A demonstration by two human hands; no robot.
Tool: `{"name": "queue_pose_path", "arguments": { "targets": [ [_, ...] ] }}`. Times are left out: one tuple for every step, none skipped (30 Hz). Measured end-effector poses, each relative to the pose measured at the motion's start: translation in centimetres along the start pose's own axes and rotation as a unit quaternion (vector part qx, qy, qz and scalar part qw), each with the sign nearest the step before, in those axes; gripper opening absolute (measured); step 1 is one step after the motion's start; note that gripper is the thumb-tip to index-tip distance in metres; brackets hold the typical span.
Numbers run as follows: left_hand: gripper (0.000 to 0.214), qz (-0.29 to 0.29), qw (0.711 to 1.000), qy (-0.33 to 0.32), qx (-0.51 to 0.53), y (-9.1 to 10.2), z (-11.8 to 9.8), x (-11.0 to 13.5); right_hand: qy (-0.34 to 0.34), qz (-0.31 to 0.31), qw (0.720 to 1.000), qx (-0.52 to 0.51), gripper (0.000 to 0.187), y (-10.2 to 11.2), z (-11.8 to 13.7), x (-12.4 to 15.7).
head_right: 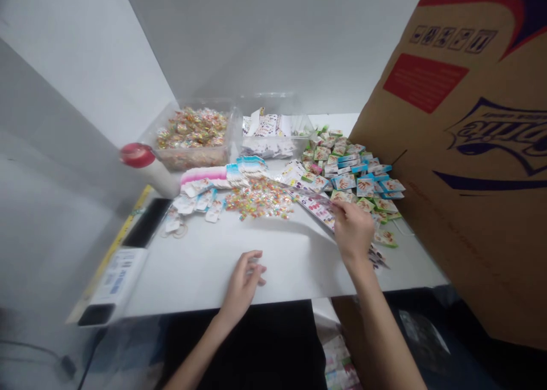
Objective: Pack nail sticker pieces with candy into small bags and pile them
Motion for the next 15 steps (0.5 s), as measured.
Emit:
{"name": "queue_pose_path", "arguments": {
  "targets": [
    [0.023,0.002,1.0,0.007,-0.001,-0.1,0.0,-0.1,-0.012,-0.005,1.0,-0.014,0.027,0.6,0.2,-0.1],
    [0.023,0.004,1.0,0.014,-0.002,-0.1,-0.1,-0.1,-0.028,-0.009,0.999,-0.027,0.027,1.1,0.4,-0.1],
    [0.023,0.007,1.0,0.02,-0.003,-0.1,-0.3,-0.1,-0.046,-0.01,0.998,-0.045,0.028,1.7,0.7,0.0],
    [0.024,0.013,1.0,0.027,-0.002,-0.2,-0.6,-0.2,-0.065,-0.004,0.995,-0.079,0.029,2.1,1.1,0.1],
    [0.025,0.022,0.999,0.033,0.0,-0.3,-1.0,-0.2,-0.085,0.012,0.988,-0.128,0.031,2.2,1.6,0.4],
    [0.027,0.033,0.999,0.036,0.005,-0.5,-1.6,-0.2,-0.105,0.039,0.975,-0.191,0.034,2.1,2.4,0.9],
    [0.029,0.045,0.998,0.033,0.012,-0.7,-2.3,-0.3,-0.127,0.087,0.952,-0.265,0.038,1.4,3.4,1.6],
    [0.03,0.059,0.998,0.026,0.021,-1.0,-3.3,-0.3,-0.147,0.143,0.92,-0.333,0.043,0.6,4.8,2.6],
    [0.032,0.07,0.997,0.012,0.034,-1.2,-4.4,-0.3,-0.161,0.188,0.887,-0.39,0.047,-0.1,6.3,3.7],
    [0.033,0.08,0.996,0.0,0.047,-1.5,-5.5,-0.3,-0.165,0.22,0.857,-0.436,0.05,-0.6,7.9,4.7],
    [0.034,0.084,0.995,-0.009,0.057,-1.5,-6.4,-0.3,-0.159,0.249,0.832,-0.47,0.05,-0.9,9.5,5.7],
    [0.034,0.076,0.995,-0.013,0.064,-1.4,-7.2,-0.3,-0.145,0.276,0.815,-0.489,0.047,-1.2,11.0,6.7],
    [0.03,0.058,0.996,-0.013,0.068,-1.0,-7.8,-0.3,-0.128,0.3,0.805,-0.496,0.042,-1.5,12.2,7.4],
    [0.025,0.032,0.997,-0.012,0.069,-0.3,-8.2,-0.3,-0.106,0.322,0.801,-0.493,0.037,-1.6,13.3,8.0],
    [0.021,0.005,0.998,-0.01,0.064,0.5,-8.5,-0.2,-0.08,0.342,0.802,-0.483,0.035,-1.7,14.1,8.5]
  ]
}}
Point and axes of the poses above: each hand's wrist, its own x-axis away from the middle knuckle, its own y-axis out of the back of the hand, z = x × y, the point moved 10 cm from there along -x, towards the middle knuckle, and after that the axes turned 5 degrees about -y, right-handed, at the moved point
